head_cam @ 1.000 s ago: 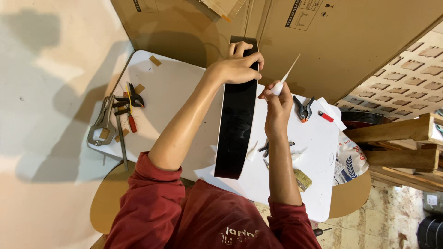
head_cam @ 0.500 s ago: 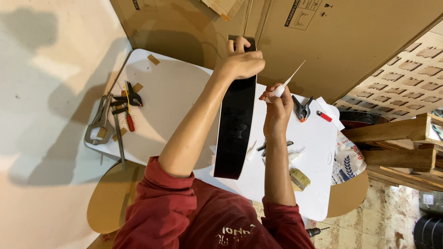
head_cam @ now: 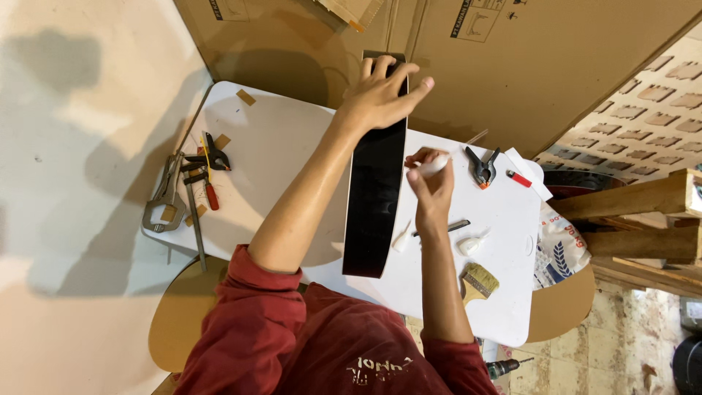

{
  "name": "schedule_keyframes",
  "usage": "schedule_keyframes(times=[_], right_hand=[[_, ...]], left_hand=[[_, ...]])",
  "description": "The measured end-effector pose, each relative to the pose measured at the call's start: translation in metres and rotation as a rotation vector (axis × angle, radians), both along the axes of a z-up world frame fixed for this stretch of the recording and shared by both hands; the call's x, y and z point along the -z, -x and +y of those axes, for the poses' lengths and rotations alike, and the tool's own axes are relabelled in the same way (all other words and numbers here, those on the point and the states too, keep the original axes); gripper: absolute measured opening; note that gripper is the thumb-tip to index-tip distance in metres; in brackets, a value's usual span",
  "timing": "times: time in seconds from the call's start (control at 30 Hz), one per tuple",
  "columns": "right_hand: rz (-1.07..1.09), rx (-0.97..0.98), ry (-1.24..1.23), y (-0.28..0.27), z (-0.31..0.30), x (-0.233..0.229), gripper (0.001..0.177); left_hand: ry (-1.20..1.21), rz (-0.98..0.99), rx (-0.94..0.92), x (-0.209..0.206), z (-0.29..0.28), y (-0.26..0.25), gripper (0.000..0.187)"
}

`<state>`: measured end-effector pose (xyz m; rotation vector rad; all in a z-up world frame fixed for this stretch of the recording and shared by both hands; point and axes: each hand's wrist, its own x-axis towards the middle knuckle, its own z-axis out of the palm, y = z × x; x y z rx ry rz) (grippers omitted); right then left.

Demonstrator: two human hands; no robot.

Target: The person applies glue from a small bottle along the edge of a black curved wooden piece. They hold the piece with one hand and squeeze the glue bottle with the other, moving along the edge to cover it.

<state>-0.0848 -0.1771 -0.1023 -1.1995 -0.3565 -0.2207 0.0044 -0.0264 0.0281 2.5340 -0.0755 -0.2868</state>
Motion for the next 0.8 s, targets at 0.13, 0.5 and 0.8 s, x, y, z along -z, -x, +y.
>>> schedule_keyframes(times=[0.13, 0.5, 0.8], right_hand=[[0.045, 0.091, -0.042, 0.054, -0.01, 0.084, 0.049], [1.35, -0.183, -0.508, 0.135, -0.001, 0.127, 0.047], [1.383, -0.115, -0.683, 0.137, -0.016, 0.254, 0.02]], left_hand=[[0.009, 0.0, 0.061, 0.012, 0.011, -0.013, 0.075], [0.107, -0.333, 0.086, 0.056, 0.028, -0.026, 0.076], [0.076, -0.529, 0.099, 0.069, 0.018, 0.029, 0.058]])
